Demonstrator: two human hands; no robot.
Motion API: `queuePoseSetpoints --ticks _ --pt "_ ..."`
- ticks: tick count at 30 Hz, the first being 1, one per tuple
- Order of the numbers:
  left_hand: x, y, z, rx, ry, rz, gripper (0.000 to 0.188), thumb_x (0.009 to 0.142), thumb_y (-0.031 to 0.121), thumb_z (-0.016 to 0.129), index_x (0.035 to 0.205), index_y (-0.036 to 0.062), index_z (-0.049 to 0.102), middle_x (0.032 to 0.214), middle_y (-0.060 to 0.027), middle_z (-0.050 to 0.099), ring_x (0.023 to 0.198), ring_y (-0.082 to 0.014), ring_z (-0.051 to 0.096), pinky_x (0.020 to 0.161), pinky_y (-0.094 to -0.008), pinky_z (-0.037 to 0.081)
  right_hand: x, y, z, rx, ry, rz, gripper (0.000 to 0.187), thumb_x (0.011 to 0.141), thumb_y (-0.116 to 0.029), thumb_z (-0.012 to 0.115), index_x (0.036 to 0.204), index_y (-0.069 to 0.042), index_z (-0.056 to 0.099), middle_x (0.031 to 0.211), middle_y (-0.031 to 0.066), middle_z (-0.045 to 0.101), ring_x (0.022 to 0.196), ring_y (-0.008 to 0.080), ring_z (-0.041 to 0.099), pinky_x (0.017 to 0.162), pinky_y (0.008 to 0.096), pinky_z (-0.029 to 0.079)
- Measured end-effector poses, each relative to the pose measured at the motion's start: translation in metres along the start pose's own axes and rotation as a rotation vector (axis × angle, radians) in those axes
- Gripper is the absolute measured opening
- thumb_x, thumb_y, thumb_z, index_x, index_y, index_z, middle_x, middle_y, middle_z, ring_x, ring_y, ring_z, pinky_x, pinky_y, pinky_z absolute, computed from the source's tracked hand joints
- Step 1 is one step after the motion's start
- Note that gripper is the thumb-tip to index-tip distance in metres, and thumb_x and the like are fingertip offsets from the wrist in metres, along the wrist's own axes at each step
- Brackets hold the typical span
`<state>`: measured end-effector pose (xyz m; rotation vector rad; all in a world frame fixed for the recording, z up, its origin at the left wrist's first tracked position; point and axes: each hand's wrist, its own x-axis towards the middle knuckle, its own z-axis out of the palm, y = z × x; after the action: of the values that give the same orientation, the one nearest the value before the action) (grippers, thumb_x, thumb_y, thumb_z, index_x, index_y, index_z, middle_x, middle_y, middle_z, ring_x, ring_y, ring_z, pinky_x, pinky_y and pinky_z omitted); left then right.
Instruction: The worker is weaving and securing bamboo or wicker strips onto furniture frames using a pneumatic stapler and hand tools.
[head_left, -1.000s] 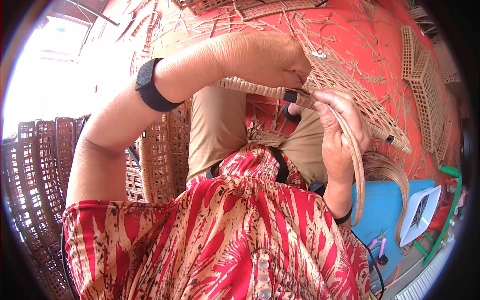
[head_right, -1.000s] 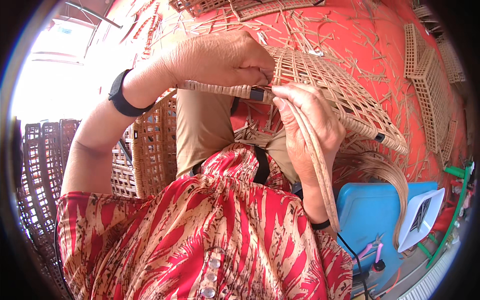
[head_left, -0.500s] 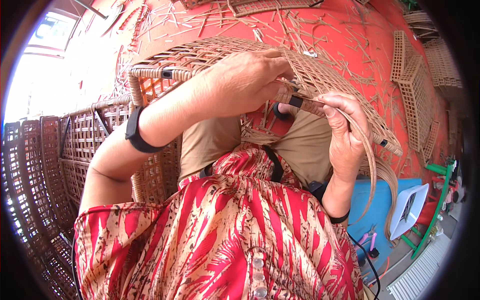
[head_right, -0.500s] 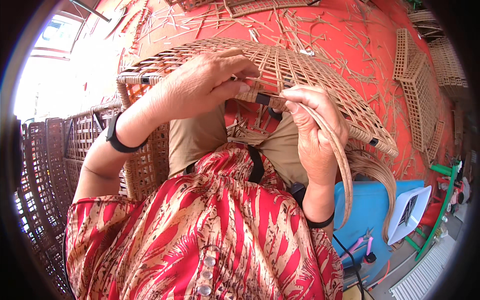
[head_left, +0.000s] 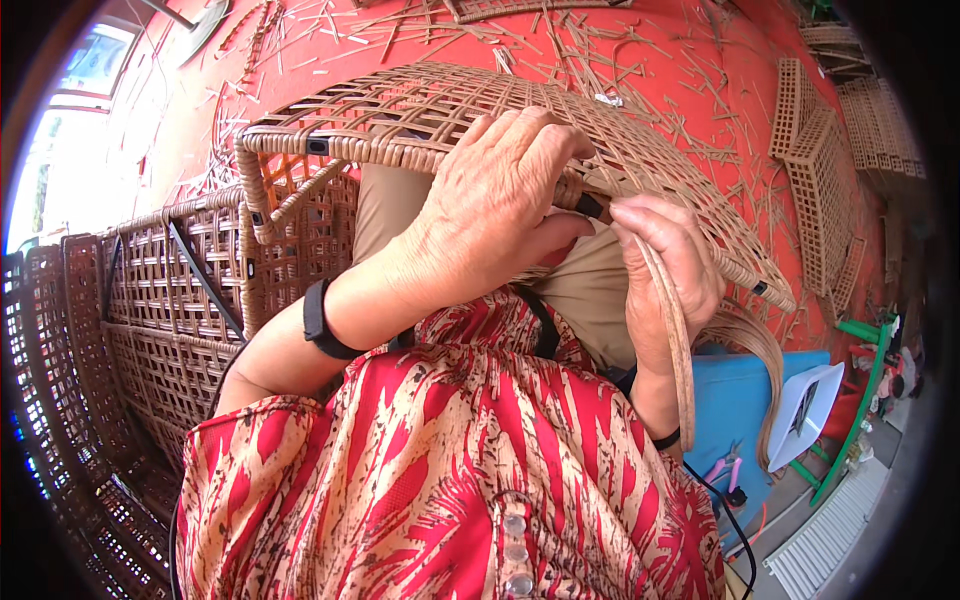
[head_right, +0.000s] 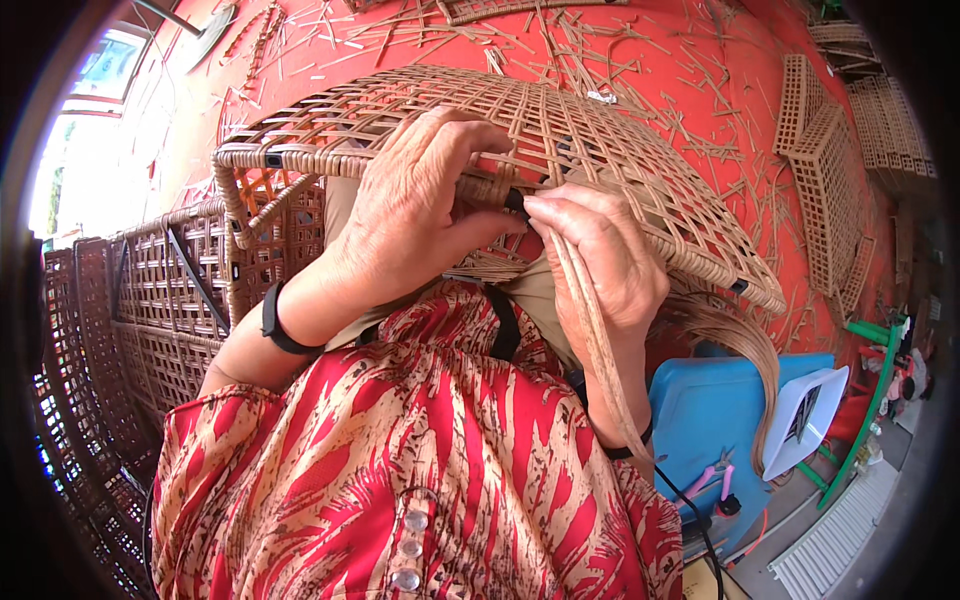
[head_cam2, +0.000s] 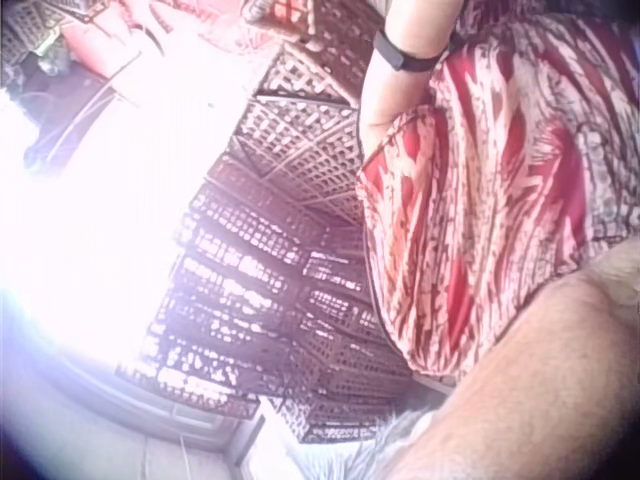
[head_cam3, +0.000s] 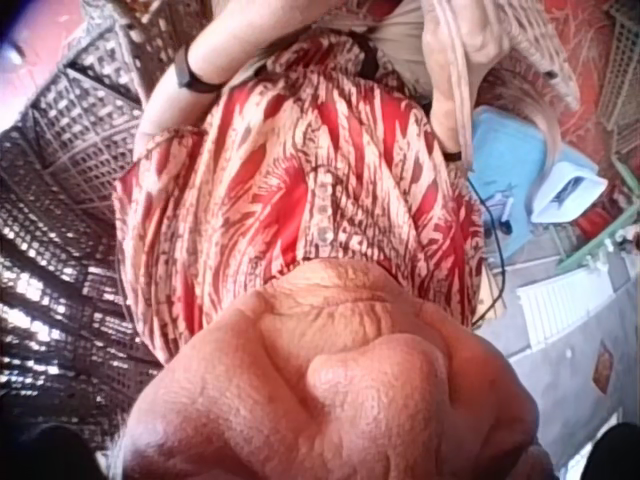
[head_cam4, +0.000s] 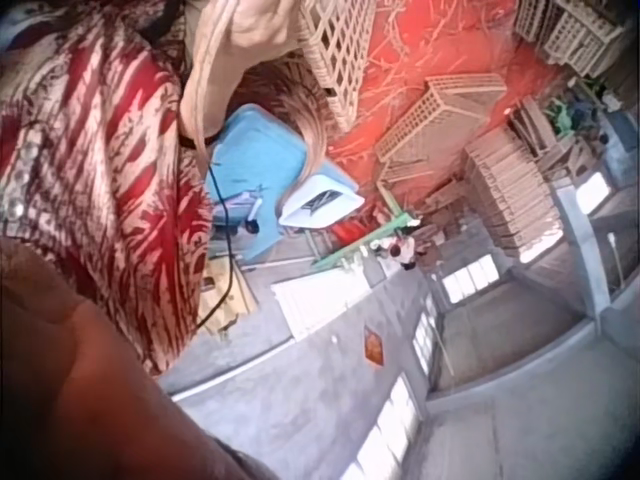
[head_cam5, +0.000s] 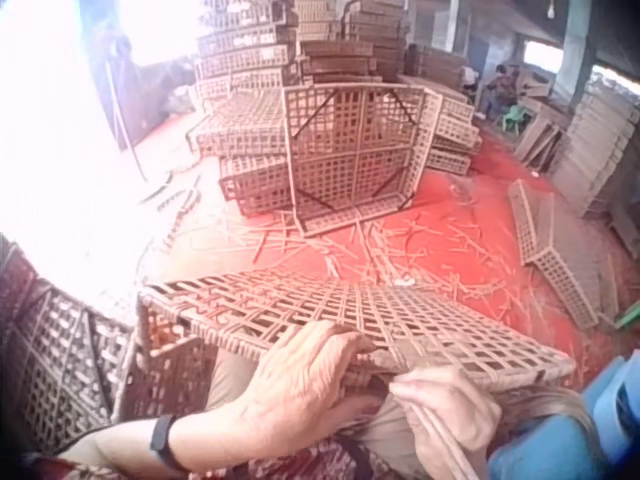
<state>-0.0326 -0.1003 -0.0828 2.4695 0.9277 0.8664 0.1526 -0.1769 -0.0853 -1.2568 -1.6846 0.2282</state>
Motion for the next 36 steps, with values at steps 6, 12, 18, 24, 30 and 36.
queuePoseSetpoints --ticks 6,12,18,24,30,36 --pt "-0.006 0.007 0.007 0.039 0.032 -0.004 0.058 0.071 0.023 0.085 0.12 0.0076 0.058 0.108 -0.011 0.06 0.104 -0.032 0.06 0.091 -0.0443 0.045 -0.006 -0.002 -0.006 -0.047 0.027 -0.005 0.013 0.088 -0.001 0.076 0.101 -0.002 0.072 0.097 0.0129 0.072 0.09 0.026 0.072 0.079 0.0347 0.059" --pt "-0.005 0.009 0.008 0.072 0.01 0.006 0.059 0.073 0.025 0.085 0.123 0.0095 0.059 0.107 -0.0082 0.064 0.102 -0.0299 0.062 0.089 -0.0421 0.045 -0.004 0.002 -0.011 0.009 0.107 0.128 0.012 0.092 -0.006 0.075 0.101 -0.001 0.071 0.097 0.014 0.071 0.087 0.0257 0.071 0.076 0.0334 0.057" --pt "-0.002 0.014 0.006 0.058 -0.007 -0.019 0.062 0.072 0.023 0.084 0.127 0.0104 0.059 0.105 -0.0038 0.068 0.099 -0.0268 0.062 0.089 -0.0409 0.046 0.003 -0.005 -0.016 -0.01 0.026 0.246 0.011 0.092 -0.005 0.075 0.102 -0.001 0.071 0.096 0.0135 0.071 0.086 0.0252 0.071 0.074 0.0328 0.057" --pt "-0.001 0.017 0.004 0.045 -0.013 -0.039 0.066 0.073 0.021 0.084 0.133 0.0106 0.057 0.11 -0.0004 0.07 0.1 -0.0259 0.062 0.09 -0.0407 0.047 0.004 -0.003 -0.013 0.0 0.024 0.149 0.011 0.091 -0.003 0.074 0.101 0.0 0.071 0.096 0.0138 0.072 0.086 0.025 0.071 0.076 0.0328 0.057" --pt "0.006 0.016 0.001 0.068 -0.061 -0.023 0.065 0.073 0.019 0.084 0.132 0.0101 0.056 0.104 -0.0024 0.07 0.102 -0.027 0.062 0.09 -0.0422 0.048 0.004 0.005 -0.017 0.062 0.006 0.139 0.011 0.091 -0.003 0.075 0.1 0.0 0.072 0.096 0.0137 0.072 0.088 0.0249 0.071 0.077 0.0319 0.056" --pt "0.008 0.018 -0.002 0.014 -0.077 -0.051 0.064 0.071 0.013 0.082 0.13 0.0079 0.055 0.099 -0.0081 0.067 0.103 -0.0299 0.063 0.091 -0.0437 0.048 0.002 0.007 -0.018 0.047 0.01 0.069 0.012 0.088 -0.004 0.076 0.1 -0.001 0.073 0.096 0.0143 0.072 0.087 0.0252 0.072 0.076 0.0328 0.058"
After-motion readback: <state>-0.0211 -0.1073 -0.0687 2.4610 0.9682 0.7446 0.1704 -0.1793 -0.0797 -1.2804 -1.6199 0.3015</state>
